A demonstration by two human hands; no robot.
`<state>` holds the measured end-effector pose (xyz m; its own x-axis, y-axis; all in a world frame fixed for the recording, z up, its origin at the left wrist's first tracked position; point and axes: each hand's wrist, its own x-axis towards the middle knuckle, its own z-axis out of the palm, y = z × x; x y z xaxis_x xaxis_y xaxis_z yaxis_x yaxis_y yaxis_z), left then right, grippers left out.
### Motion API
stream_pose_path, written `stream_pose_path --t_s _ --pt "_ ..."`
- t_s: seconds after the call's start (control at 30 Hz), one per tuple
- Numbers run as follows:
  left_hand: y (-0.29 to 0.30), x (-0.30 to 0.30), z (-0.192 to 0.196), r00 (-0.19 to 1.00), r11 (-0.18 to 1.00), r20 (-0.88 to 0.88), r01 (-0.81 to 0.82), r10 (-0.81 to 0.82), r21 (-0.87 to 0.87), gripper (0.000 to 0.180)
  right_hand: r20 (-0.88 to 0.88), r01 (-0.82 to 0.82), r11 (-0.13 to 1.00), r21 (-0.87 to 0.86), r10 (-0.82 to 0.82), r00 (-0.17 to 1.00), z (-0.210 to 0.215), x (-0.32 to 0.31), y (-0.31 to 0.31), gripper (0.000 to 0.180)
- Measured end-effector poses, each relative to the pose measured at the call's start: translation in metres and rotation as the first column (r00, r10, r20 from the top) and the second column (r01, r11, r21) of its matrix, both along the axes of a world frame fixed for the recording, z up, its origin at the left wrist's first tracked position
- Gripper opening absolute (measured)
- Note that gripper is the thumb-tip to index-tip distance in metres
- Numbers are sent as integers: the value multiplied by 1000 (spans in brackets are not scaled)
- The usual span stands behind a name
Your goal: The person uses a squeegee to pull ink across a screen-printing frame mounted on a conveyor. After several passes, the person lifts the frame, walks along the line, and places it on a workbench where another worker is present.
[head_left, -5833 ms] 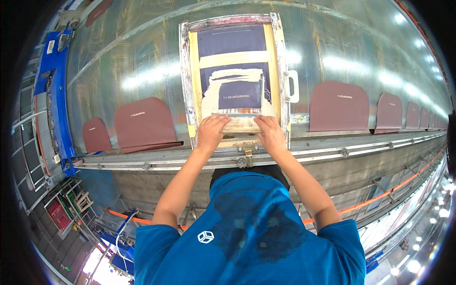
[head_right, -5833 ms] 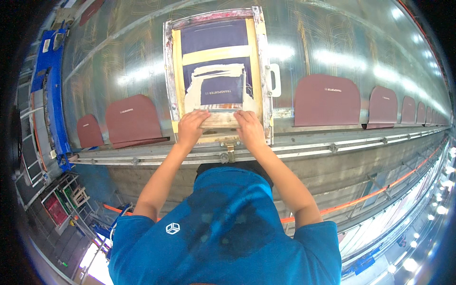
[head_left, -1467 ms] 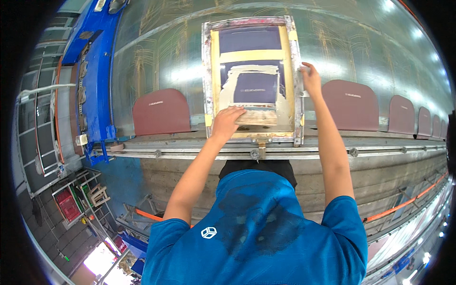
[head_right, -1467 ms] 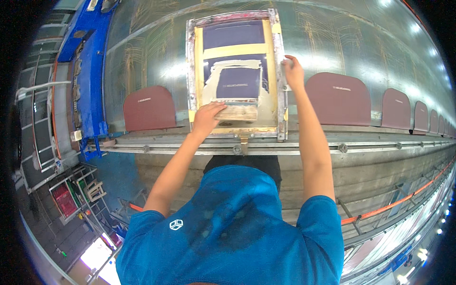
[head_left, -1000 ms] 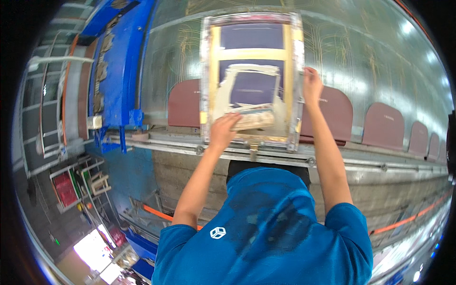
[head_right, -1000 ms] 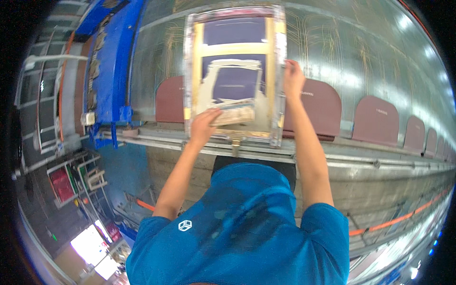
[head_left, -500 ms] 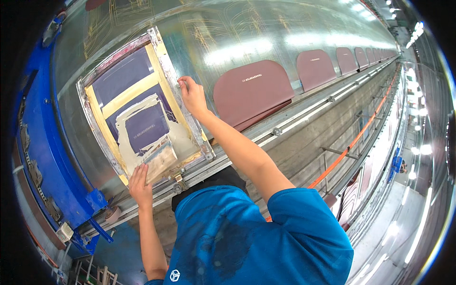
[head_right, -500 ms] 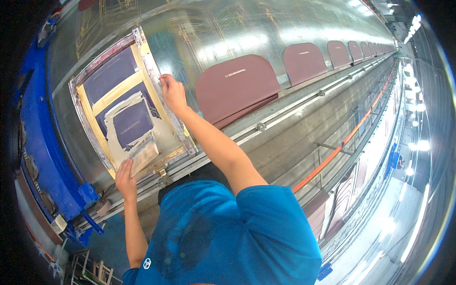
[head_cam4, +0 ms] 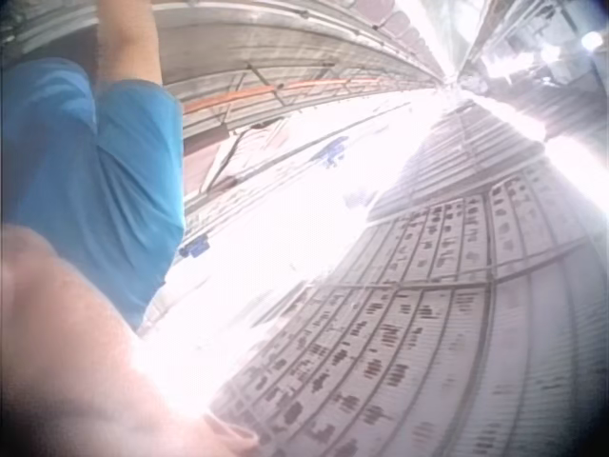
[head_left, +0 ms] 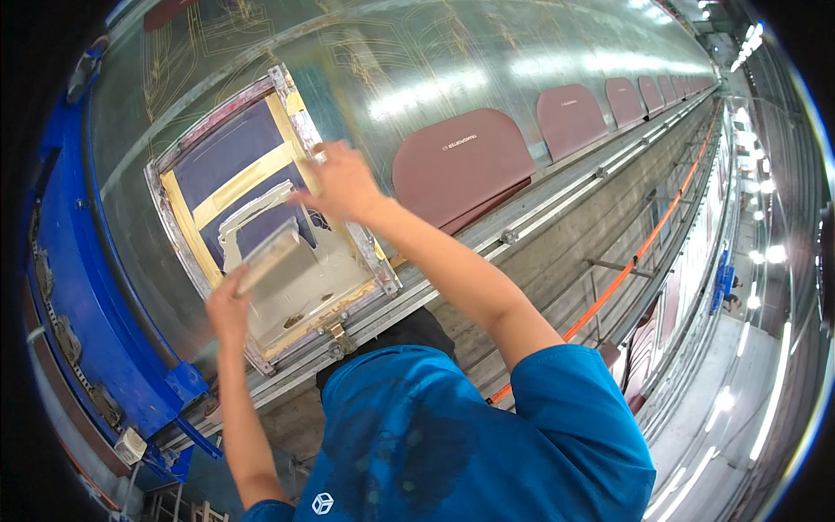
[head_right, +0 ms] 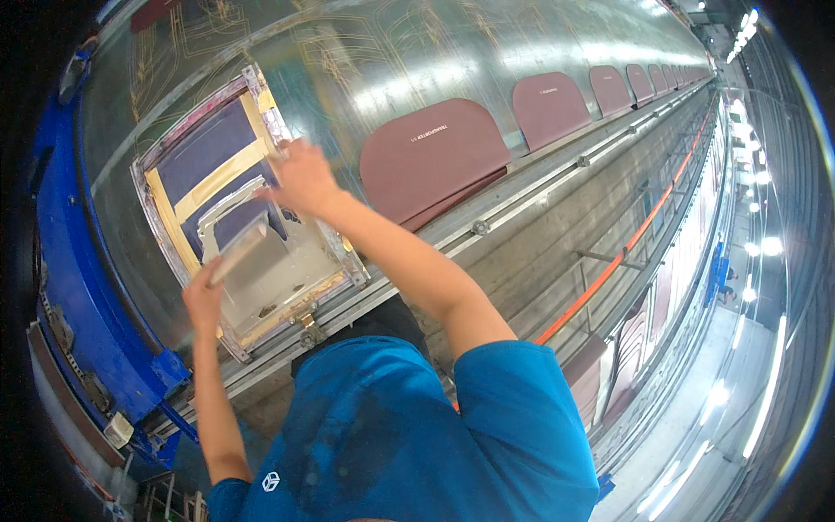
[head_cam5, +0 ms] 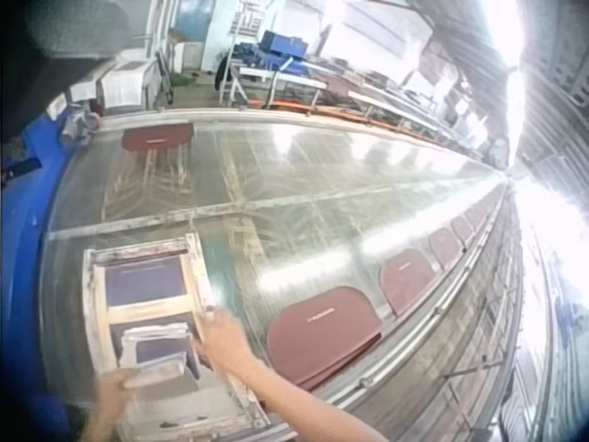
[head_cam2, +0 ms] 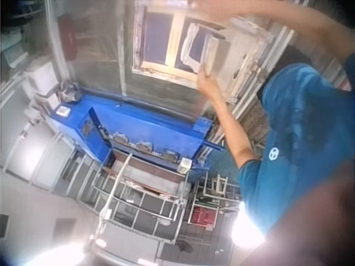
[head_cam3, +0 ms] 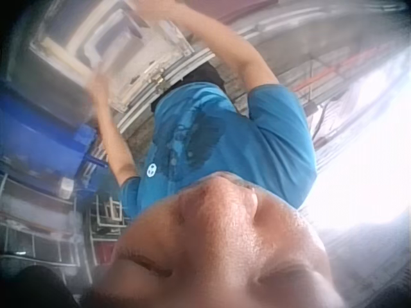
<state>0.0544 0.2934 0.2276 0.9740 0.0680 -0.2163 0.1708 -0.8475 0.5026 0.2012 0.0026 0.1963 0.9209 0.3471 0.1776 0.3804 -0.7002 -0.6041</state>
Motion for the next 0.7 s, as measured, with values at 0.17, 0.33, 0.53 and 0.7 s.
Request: stream_pose_path --t_s 0.17,0.33,0.53,0.7 --pt "14 77 32 996 999 -73 51 -51 3 48 -227 -358 925 -125 325 918 17 -7 62 26" --pt "47 6 35 986 960 56 142 -160 239 49 -62 -230 971 64 234 970 5 -91 92 27" --pt "43 -45 14 978 975 71 189 -198 114 56 -85 -283 958 -42 279 957 -23 -147 83 34" --pt "179 2 18 982 972 8 188 -191 142 51 -152 -164 976 140 185 971 -18 -103 224 42"
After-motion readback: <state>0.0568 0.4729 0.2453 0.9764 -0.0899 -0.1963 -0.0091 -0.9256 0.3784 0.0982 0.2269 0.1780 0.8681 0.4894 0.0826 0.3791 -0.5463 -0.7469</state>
